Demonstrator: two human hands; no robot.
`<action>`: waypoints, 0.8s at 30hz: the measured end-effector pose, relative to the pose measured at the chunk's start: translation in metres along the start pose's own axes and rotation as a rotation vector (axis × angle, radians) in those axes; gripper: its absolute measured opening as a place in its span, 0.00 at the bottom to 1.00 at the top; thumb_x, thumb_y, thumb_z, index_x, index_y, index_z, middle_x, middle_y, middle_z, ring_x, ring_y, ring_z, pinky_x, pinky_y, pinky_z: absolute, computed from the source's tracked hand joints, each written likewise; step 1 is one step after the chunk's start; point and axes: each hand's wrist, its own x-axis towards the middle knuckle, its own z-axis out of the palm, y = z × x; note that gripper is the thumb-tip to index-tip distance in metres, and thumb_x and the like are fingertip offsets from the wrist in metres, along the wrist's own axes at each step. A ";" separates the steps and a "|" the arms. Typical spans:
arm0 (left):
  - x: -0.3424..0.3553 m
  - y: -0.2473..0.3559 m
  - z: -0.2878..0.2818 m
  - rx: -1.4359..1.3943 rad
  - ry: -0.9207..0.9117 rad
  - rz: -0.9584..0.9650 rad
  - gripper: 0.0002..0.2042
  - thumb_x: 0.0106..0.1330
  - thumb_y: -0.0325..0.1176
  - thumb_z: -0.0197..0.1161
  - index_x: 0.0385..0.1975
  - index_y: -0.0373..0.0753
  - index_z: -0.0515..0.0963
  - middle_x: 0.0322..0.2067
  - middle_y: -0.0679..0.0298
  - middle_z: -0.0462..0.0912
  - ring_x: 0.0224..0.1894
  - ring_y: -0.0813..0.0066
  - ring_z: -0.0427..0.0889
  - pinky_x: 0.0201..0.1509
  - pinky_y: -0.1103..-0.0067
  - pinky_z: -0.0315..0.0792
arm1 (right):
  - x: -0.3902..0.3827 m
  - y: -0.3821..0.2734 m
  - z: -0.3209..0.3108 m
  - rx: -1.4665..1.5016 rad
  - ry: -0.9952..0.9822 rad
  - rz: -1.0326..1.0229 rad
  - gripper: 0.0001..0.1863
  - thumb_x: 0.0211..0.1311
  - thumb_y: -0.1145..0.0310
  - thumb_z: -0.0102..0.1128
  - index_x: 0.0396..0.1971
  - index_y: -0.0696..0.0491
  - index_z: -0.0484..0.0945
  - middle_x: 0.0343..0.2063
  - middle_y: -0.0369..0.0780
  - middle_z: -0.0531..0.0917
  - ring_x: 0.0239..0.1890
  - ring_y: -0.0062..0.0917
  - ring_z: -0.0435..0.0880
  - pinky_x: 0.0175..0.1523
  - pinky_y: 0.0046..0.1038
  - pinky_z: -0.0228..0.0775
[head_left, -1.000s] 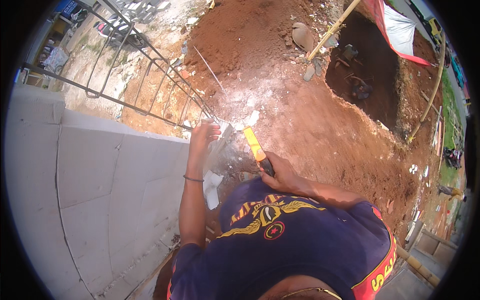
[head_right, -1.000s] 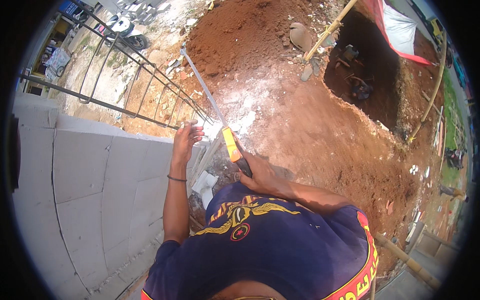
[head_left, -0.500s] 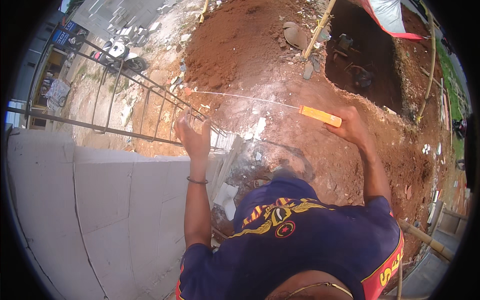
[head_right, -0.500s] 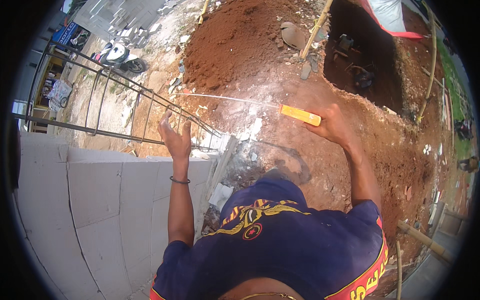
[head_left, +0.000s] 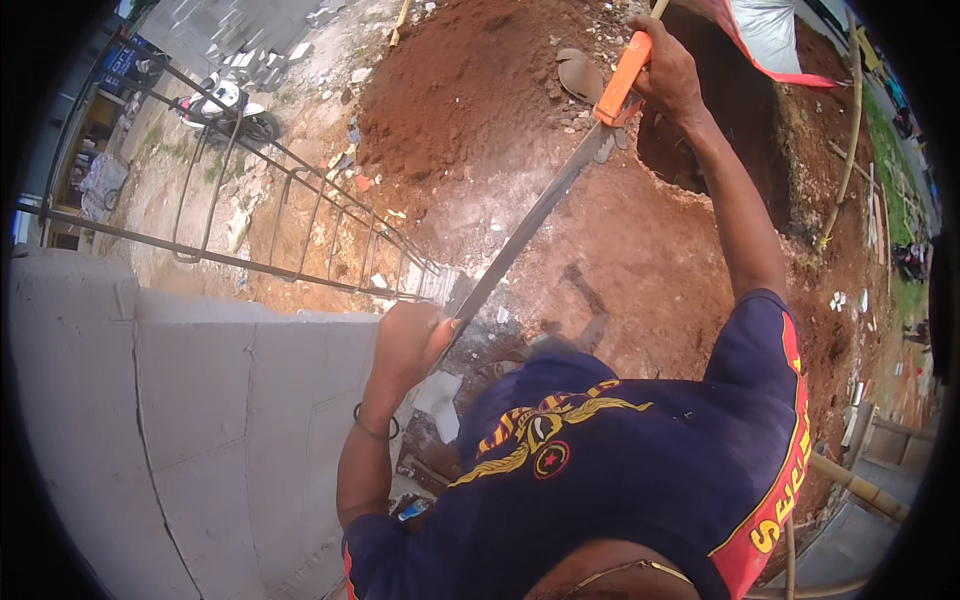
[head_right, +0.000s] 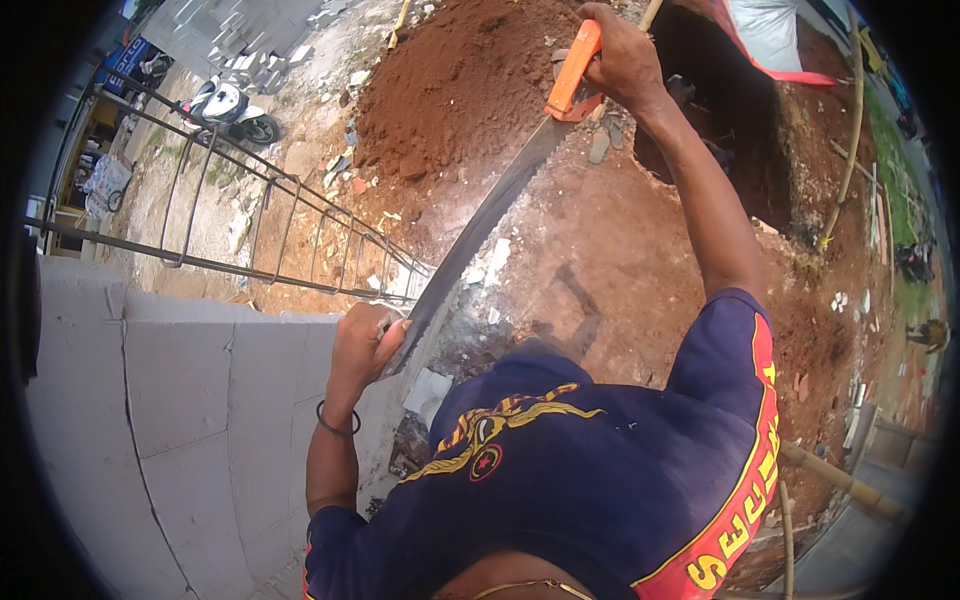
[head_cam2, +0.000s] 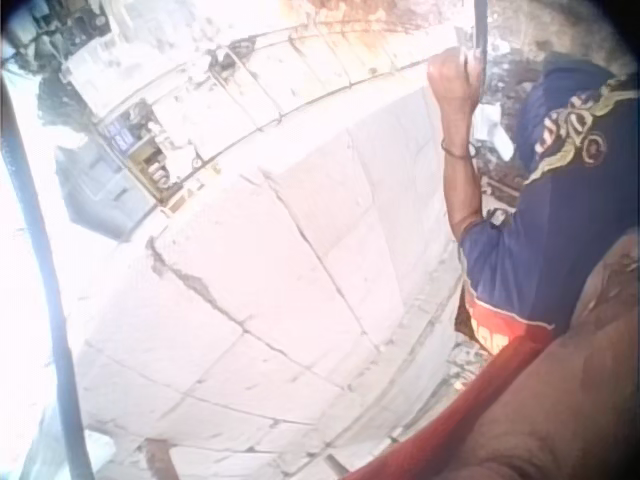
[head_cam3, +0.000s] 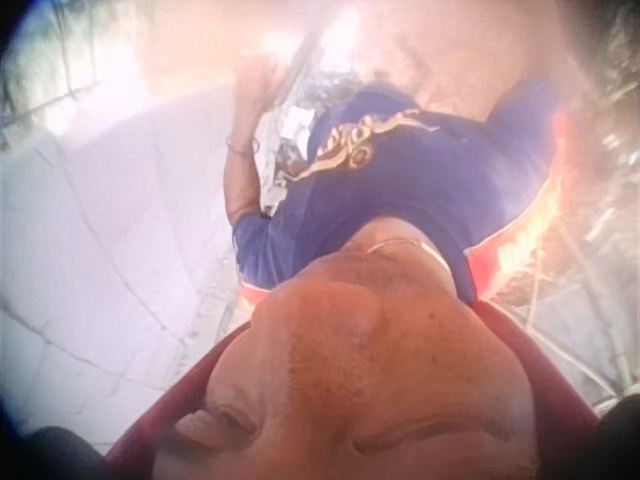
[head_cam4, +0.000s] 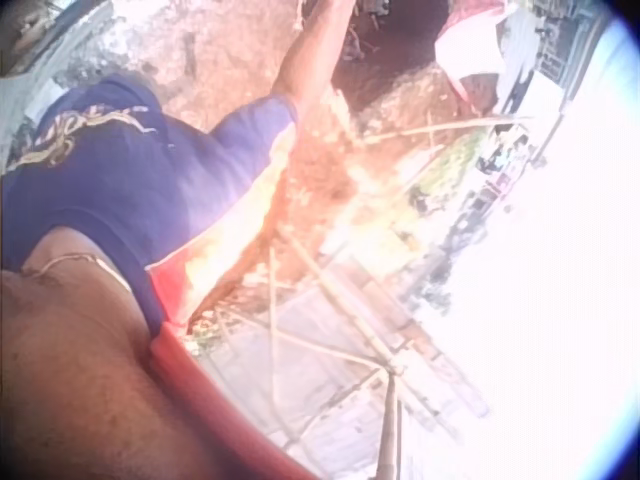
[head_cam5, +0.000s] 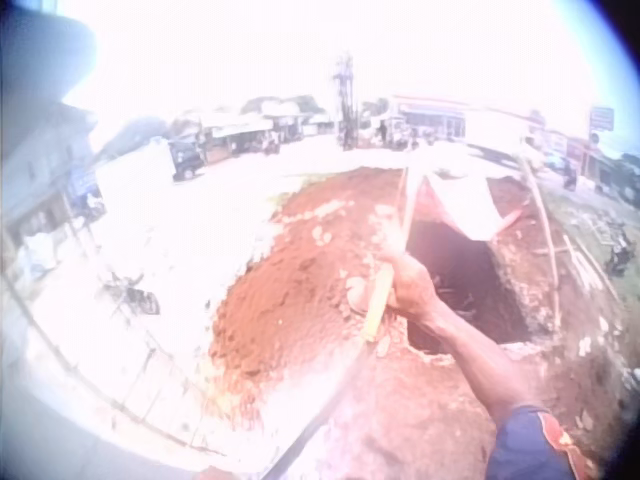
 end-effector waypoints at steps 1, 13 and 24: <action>-0.004 0.011 -0.013 -0.071 -0.056 -0.023 0.11 0.62 0.32 0.59 0.20 0.34 0.76 0.21 0.55 0.78 0.26 0.56 0.78 0.33 0.67 0.69 | -0.006 0.002 0.027 0.050 0.035 0.062 0.18 0.53 0.66 0.68 0.43 0.52 0.74 0.23 0.44 0.81 0.26 0.38 0.84 0.33 0.35 0.76; -0.014 0.052 -0.040 -1.124 -0.019 -0.047 0.32 0.75 0.56 0.41 0.41 0.27 0.80 0.32 0.58 0.80 0.36 0.72 0.80 0.48 0.75 0.71 | -0.162 -0.118 0.278 1.186 -0.444 0.932 0.12 0.52 0.76 0.64 0.35 0.50 0.72 0.22 0.29 0.69 0.25 0.14 0.67 0.26 0.18 0.55; -0.045 0.115 -0.044 -0.832 0.149 -0.031 0.46 0.62 0.73 0.42 0.49 0.26 0.75 0.45 0.48 0.78 0.50 0.58 0.77 0.55 0.66 0.70 | -0.155 -0.165 0.273 1.148 -0.556 0.764 0.12 0.57 0.68 0.66 0.34 0.51 0.70 0.21 0.29 0.71 0.23 0.13 0.68 0.27 0.21 0.62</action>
